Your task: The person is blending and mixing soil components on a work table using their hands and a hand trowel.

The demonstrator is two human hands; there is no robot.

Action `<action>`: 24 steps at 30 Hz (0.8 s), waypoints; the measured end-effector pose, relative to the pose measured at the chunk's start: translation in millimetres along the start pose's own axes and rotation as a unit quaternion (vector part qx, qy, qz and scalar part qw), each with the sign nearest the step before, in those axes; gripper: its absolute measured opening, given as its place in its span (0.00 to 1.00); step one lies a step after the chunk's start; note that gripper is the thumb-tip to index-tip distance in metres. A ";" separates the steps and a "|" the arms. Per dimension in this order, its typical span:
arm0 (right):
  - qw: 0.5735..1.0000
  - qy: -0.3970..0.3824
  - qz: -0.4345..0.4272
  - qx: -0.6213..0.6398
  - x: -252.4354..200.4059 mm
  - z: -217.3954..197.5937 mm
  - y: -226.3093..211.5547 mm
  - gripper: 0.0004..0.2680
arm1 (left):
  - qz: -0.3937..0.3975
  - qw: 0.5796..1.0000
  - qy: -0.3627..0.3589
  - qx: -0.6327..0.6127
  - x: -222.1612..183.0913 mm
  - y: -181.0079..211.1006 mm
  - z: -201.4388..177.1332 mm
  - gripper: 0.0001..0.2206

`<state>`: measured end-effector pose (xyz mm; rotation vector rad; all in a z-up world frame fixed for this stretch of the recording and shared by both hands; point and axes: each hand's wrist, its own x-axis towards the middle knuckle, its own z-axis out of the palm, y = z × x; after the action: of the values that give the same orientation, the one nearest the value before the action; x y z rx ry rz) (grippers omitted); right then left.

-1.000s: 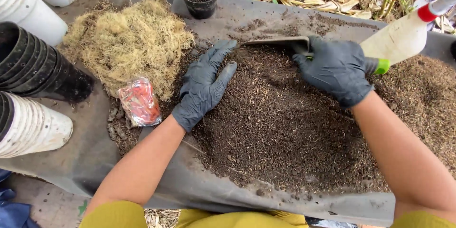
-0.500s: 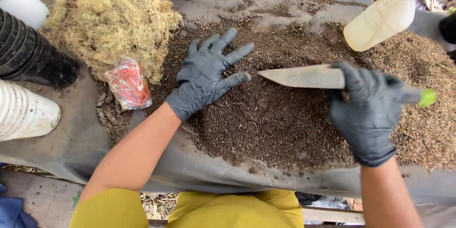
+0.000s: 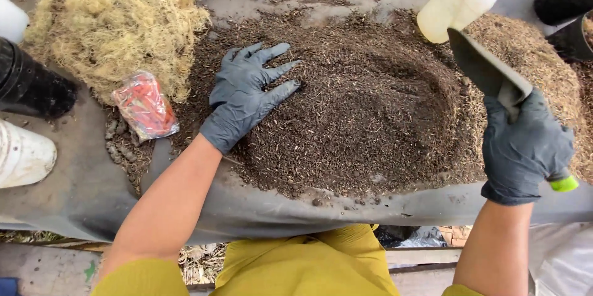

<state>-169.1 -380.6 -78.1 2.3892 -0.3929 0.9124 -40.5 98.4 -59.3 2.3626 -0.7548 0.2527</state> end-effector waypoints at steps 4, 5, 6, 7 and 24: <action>0.996 -0.054 0.017 -0.067 -19.8 19.5 -17.8 0.19 | 0.003 1.000 0.020 0.000 -4.8 -3.2 2.9 0.17; 0.994 -0.089 0.017 -0.063 -16.4 15.3 -26.8 0.15 | 0.018 0.999 0.032 0.016 -4.2 -7.0 6.3 0.16; 0.990 -0.123 0.018 -0.059 -12.8 10.9 -35.7 0.15 | 0.033 0.998 0.045 0.032 -3.3 -10.7 9.3 0.16; 0.991 -0.117 0.020 -0.058 -5.1 0.7 -44.8 0.15 | 0.035 0.998 0.050 0.035 -1.6 -7.3 5.4 0.16; 0.939 -0.143 -0.111 0.291 133.4 -35.0 -113.0 0.13 | 0.013 1.000 0.007 0.003 -1.4 2.6 -7.4 0.20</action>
<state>-40.1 -278.7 -9.1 3.0450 0.0639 0.6329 -43.0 102.0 -52.7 2.3559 -0.7809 0.2829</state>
